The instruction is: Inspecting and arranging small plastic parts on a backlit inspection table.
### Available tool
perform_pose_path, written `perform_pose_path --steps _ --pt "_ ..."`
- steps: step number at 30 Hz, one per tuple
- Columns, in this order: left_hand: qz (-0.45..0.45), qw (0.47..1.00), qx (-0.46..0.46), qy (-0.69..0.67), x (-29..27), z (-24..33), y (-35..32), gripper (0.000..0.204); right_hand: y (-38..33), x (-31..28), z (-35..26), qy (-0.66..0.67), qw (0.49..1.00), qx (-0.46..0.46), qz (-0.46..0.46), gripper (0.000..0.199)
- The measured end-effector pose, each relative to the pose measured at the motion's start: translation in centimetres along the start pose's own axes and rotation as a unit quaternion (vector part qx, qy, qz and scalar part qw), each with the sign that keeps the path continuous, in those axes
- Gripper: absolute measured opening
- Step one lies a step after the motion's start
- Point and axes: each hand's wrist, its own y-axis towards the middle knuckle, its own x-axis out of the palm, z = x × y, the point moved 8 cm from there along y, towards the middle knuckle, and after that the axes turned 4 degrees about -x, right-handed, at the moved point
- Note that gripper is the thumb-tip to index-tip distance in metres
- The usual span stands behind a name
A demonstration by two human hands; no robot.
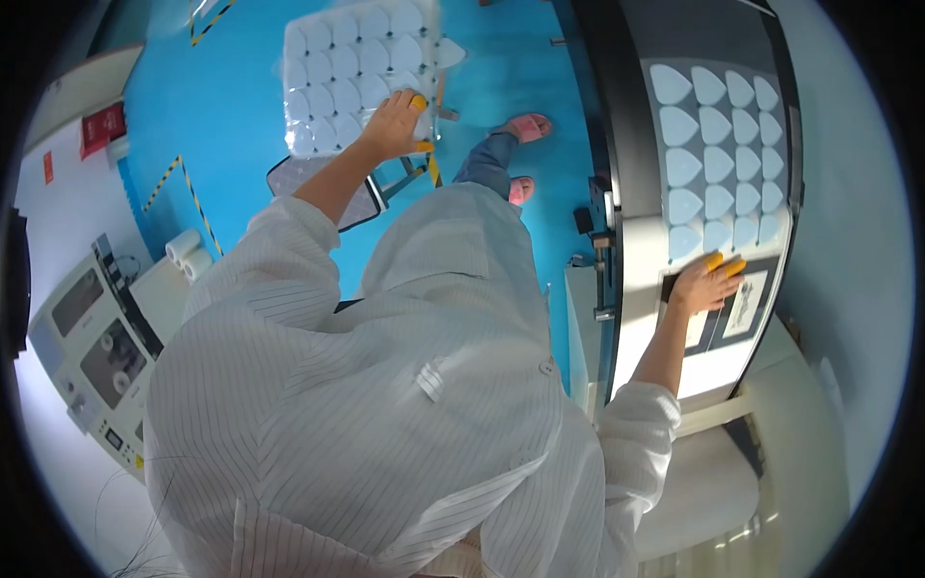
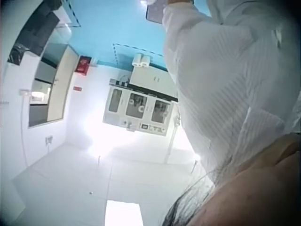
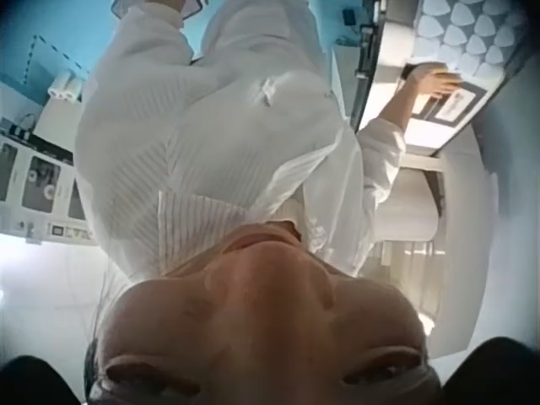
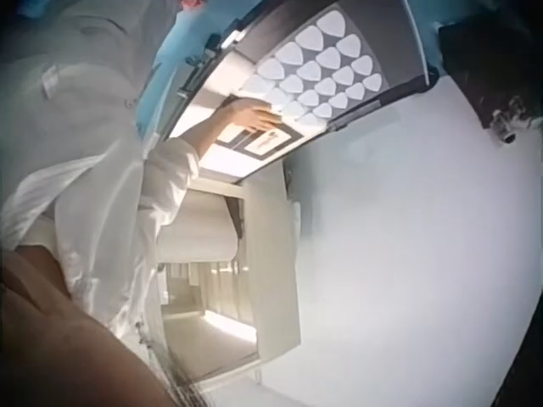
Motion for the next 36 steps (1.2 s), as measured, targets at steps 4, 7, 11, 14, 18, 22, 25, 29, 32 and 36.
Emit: perform_pose_path --steps 4,7,11,14,18,22,25,29,32,36 --pt "0.004 0.984 0.155 0.089 0.6 1.2 -1.3 0.056 -1.1 -0.4 0.8 -0.014 0.998 0.061 0.006 0.074" --pt "0.031 0.978 0.202 -0.026 0.5 1.2 -0.9 0.049 -2.5 -1.2 1.2 0.059 0.997 0.004 0.04 0.067" --pt "0.037 0.951 0.293 -0.09 0.2 1.4 0.4 0.067 -5.0 -0.9 4.3 0.132 0.99 0.043 0.009 0.064" --pt "-0.017 0.952 0.302 -0.042 1.2 0.4 0.9 0.05 -6.5 -2.2 5.0 0.129 0.988 0.079 -0.012 0.049" --pt "0.103 0.9 0.422 -0.023 -0.2 1.8 -0.6 0.06 -8.8 -8.9 5.0 0.232 0.951 0.202 -0.043 0.063" --pt "-0.122 0.918 0.37 -0.069 1.9 3.2 1.6 0.063 -15.9 -28.4 5.9 0.259 0.903 0.098 0.327 0.055" --pt "-0.111 0.941 0.316 -0.042 1.4 4.5 3.6 0.058 -25.9 -42.1 11.2 0.158 0.812 0.105 0.553 0.035" --pt "-0.076 0.96 0.267 -0.03 0.8 6.9 5.3 0.051 -36.1 -56.8 20.5 0.063 0.649 0.08 0.754 0.026" --pt "-0.039 0.971 0.232 -0.042 -0.4 7.1 5.9 0.046 -40.1 -64.3 28.8 0.056 0.624 0.106 0.772 0.026" --pt "0.02 0.982 0.17 -0.078 -3.2 1.1 4.2 0.041 -42.0 -70.2 36.7 -0.078 0.655 0.019 0.752 0.031"
